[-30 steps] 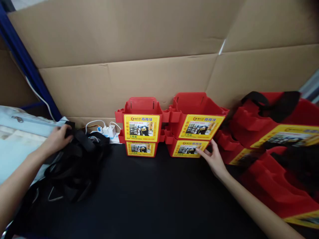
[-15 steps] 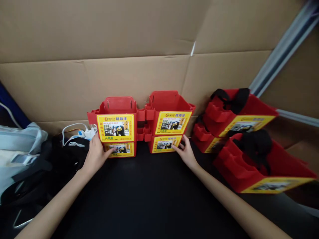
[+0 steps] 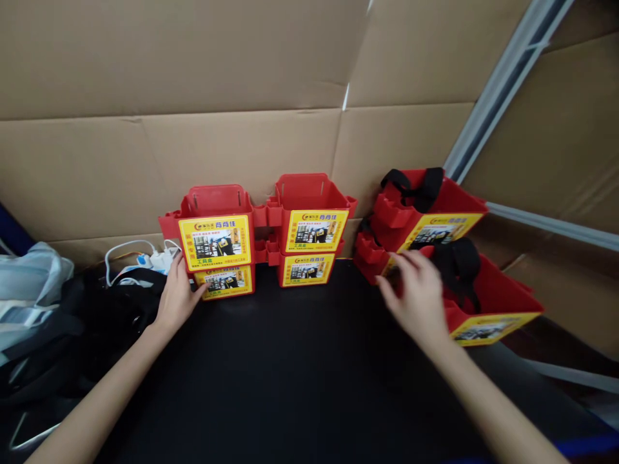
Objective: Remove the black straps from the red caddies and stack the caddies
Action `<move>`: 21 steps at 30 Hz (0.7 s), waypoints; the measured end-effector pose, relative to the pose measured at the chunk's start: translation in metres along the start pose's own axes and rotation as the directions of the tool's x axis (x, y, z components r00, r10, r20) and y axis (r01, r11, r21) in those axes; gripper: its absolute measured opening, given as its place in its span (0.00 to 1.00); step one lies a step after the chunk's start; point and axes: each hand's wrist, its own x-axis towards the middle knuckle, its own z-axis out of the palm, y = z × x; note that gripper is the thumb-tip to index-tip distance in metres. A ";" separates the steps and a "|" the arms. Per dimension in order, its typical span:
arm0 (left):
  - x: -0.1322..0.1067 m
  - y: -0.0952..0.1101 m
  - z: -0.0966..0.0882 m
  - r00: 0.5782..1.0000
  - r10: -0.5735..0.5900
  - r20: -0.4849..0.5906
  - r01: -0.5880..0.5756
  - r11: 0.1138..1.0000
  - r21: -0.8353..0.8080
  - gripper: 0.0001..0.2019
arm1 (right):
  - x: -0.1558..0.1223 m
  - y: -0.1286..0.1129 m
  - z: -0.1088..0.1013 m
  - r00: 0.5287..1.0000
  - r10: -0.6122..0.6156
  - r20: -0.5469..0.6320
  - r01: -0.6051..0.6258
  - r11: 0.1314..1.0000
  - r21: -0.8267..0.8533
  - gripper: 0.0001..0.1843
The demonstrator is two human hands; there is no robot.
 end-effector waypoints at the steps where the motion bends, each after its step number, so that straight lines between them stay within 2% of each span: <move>1: -0.003 0.001 -0.004 1.000 0.000 -0.009 0.000 1.000 0.001 0.39 | -0.003 0.005 -0.022 0.998 -0.019 -0.052 0.011 0.990 -0.143 0.28; 3: -0.010 0.003 -0.010 1.000 -0.007 -0.030 0.007 1.000 -0.005 0.41 | -0.011 0.016 -0.057 0.997 -0.077 -0.011 0.066 0.911 -0.408 0.27; 6: -0.024 0.005 -0.021 0.999 -0.020 -0.042 0.020 1.000 -0.008 0.41 | -0.024 0.035 -0.085 0.999 -0.022 0.031 0.035 0.825 -0.564 0.39; 9: -0.039 0.010 -0.032 1.000 -0.018 -0.026 0.018 1.000 0.001 0.40 | -0.032 0.055 -0.091 0.993 0.091 0.070 -0.037 0.830 -0.556 0.46; 11: -0.047 0.017 -0.041 1.000 -0.005 -0.027 0.005 1.000 0.008 0.39 | -0.030 0.065 -0.090 0.983 0.138 0.117 -0.060 0.859 -0.509 0.44; 14: -0.056 0.032 -0.054 0.999 0.004 -0.054 -0.004 1.000 0.009 0.37 | -0.017 0.068 -0.082 0.951 0.161 0.265 -0.060 0.934 -0.352 0.38; 17: -0.063 0.054 -0.065 0.995 0.017 -0.094 -0.020 0.999 -0.026 0.35 | -0.005 0.039 -0.067 0.904 -0.005 0.427 0.043 0.996 -0.080 0.27; 19: -0.066 0.073 -0.069 0.993 0.053 -0.106 -0.062 0.995 -0.080 0.32 | -0.002 -0.001 -0.055 0.866 -0.121 0.485 0.098 0.993 0.074 0.24; 21: -0.065 0.095 -0.070 0.989 0.131 -0.075 -0.141 0.978 -0.155 0.30 | -0.002 -0.050 -0.043 0.817 -0.171 0.550 0.078 0.979 0.188 0.27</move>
